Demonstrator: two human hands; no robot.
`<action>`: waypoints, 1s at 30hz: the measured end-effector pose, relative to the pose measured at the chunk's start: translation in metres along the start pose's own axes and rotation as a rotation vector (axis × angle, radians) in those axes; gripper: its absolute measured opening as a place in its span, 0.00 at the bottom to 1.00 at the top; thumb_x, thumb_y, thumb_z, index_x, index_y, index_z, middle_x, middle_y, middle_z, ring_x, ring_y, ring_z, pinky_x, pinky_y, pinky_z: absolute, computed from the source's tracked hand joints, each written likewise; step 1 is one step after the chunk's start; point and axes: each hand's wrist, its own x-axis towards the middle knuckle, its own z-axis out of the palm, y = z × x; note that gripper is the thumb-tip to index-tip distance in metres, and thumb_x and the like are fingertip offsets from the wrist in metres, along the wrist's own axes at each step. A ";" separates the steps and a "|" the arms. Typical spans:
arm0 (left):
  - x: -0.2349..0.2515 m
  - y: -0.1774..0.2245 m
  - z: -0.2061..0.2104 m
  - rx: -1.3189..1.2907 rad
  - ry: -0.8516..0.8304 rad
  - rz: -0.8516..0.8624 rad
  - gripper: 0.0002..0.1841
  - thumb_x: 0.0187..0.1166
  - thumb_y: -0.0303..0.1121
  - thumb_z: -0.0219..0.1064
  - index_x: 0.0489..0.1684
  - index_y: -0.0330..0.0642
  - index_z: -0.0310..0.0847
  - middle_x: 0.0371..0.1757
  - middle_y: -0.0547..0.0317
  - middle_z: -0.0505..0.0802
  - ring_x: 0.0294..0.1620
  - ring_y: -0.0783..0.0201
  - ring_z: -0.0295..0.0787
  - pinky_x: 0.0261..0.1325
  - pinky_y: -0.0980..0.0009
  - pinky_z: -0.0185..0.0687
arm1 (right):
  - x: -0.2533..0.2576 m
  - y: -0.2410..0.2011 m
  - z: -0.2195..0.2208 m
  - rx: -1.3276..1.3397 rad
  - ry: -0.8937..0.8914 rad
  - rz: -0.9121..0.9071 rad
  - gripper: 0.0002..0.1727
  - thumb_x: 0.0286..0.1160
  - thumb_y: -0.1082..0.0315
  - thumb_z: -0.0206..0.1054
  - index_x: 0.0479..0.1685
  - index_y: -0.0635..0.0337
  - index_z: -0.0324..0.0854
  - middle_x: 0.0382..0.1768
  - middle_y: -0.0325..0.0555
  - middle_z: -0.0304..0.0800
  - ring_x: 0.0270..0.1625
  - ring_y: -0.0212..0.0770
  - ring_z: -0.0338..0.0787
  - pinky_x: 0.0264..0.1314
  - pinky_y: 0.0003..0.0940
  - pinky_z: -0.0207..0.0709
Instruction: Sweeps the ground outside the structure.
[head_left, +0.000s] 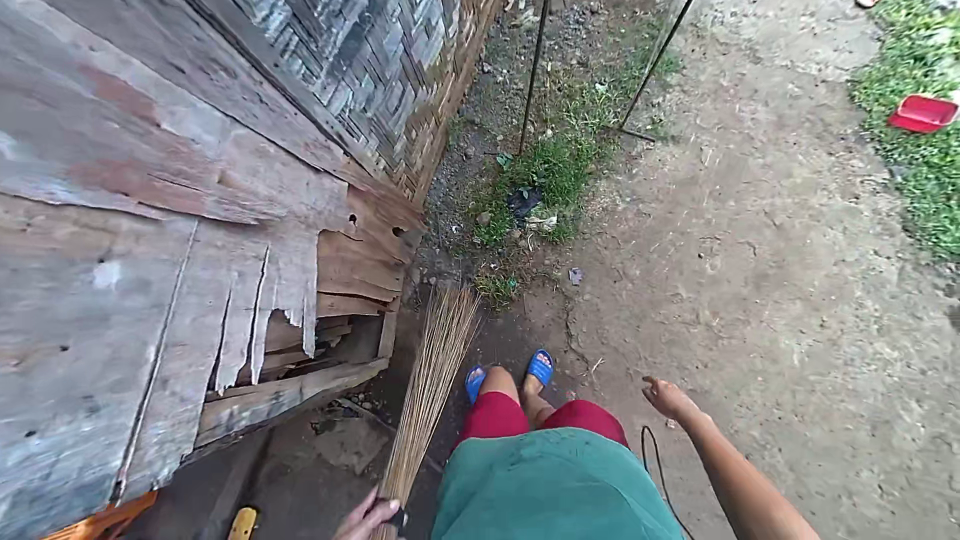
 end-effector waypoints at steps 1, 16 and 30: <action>0.007 0.013 0.009 0.011 -0.031 0.011 0.31 0.91 0.33 0.53 0.93 0.47 0.45 0.48 0.50 0.90 0.36 0.59 0.93 0.39 0.61 0.92 | -0.004 0.000 -0.006 0.051 0.018 -0.002 0.29 0.95 0.59 0.49 0.90 0.63 0.61 0.77 0.68 0.77 0.82 0.65 0.76 0.86 0.61 0.63; 0.182 0.221 0.266 0.239 -0.445 -0.131 0.19 0.86 0.41 0.63 0.67 0.37 0.75 0.36 0.50 0.89 0.27 0.59 0.87 0.35 0.63 0.87 | -0.055 0.024 0.025 0.351 -0.056 0.064 0.27 0.94 0.64 0.52 0.87 0.67 0.64 0.74 0.71 0.80 0.76 0.66 0.82 0.83 0.58 0.67; 0.101 0.275 0.161 -0.026 -0.070 0.087 0.32 0.91 0.35 0.58 0.93 0.46 0.51 0.48 0.44 0.88 0.28 0.56 0.89 0.30 0.62 0.88 | -0.033 -0.036 -0.043 0.452 -0.020 0.060 0.26 0.94 0.67 0.51 0.86 0.67 0.64 0.76 0.70 0.78 0.74 0.64 0.84 0.81 0.55 0.70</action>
